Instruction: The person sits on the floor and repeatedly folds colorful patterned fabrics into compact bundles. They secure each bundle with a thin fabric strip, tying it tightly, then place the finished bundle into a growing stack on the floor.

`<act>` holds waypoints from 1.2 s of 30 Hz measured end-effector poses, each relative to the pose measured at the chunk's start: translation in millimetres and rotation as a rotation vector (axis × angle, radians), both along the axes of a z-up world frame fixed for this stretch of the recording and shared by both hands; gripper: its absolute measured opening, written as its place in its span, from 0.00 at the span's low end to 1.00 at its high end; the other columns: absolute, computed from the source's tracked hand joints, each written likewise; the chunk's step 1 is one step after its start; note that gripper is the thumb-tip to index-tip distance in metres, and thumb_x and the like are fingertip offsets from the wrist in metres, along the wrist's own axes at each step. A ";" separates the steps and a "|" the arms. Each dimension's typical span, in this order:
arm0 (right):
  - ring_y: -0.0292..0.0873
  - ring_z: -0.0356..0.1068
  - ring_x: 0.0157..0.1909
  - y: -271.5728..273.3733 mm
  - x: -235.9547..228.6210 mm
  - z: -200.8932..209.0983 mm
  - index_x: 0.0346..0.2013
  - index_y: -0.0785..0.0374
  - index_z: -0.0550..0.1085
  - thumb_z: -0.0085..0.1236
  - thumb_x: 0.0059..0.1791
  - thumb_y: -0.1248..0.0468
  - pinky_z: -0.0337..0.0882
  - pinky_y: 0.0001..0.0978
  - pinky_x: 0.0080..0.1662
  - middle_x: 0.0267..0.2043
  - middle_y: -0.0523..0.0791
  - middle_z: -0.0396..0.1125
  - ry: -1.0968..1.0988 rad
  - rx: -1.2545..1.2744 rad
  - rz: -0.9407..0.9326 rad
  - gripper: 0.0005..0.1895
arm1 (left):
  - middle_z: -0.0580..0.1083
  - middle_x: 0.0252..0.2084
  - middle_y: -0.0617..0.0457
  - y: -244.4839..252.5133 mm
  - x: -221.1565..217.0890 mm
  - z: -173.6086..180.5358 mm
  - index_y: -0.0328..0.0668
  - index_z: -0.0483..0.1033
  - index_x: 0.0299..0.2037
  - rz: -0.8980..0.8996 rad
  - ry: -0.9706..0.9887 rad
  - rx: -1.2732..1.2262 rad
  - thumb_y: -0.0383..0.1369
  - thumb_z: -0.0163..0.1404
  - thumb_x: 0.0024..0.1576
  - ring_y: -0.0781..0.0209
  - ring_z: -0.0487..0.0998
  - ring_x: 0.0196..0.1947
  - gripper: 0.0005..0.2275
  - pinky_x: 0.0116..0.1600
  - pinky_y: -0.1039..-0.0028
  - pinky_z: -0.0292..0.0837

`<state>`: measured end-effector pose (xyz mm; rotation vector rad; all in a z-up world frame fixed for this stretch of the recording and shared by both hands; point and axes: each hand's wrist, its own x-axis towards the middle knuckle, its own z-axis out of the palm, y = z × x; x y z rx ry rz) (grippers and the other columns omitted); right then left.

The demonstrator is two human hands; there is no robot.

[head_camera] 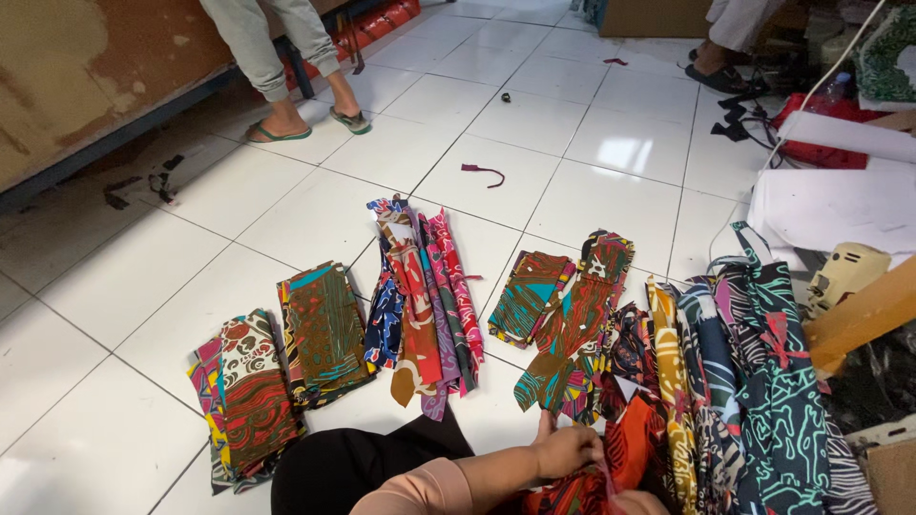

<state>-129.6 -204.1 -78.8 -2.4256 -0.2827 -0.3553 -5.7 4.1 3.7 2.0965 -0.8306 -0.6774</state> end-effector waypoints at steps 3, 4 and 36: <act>0.44 0.80 0.43 12.4 -8.8 -3.8 0.51 0.60 0.74 0.56 0.53 0.64 0.78 0.32 0.50 0.47 0.47 0.77 0.048 0.435 -0.417 0.12 | 0.80 0.42 0.49 -0.8 -13.8 -0.2 0.46 0.74 0.46 0.127 0.078 -0.068 0.37 0.47 0.67 0.57 0.78 0.51 0.07 0.71 0.57 0.38; 0.47 0.82 0.47 16.3 -7.3 2.1 0.58 0.66 0.73 0.53 0.54 0.65 0.77 0.36 0.54 0.53 0.51 0.78 0.297 0.534 -0.497 0.18 | 0.79 0.42 0.48 -3.9 -14.1 -1.0 0.45 0.75 0.45 0.265 0.137 -0.231 0.39 0.49 0.65 0.56 0.77 0.49 0.08 0.65 0.57 0.49; 0.53 0.64 0.67 315.1 340.9 54.7 0.78 0.57 0.47 0.59 0.50 0.52 0.64 0.41 0.64 0.69 0.56 0.62 0.442 0.548 0.101 0.48 | 0.79 0.53 0.43 496.3 111.1 -38.8 0.38 0.76 0.58 1.459 -0.062 -0.060 0.49 0.54 0.57 0.50 0.80 0.54 0.25 0.57 0.64 0.72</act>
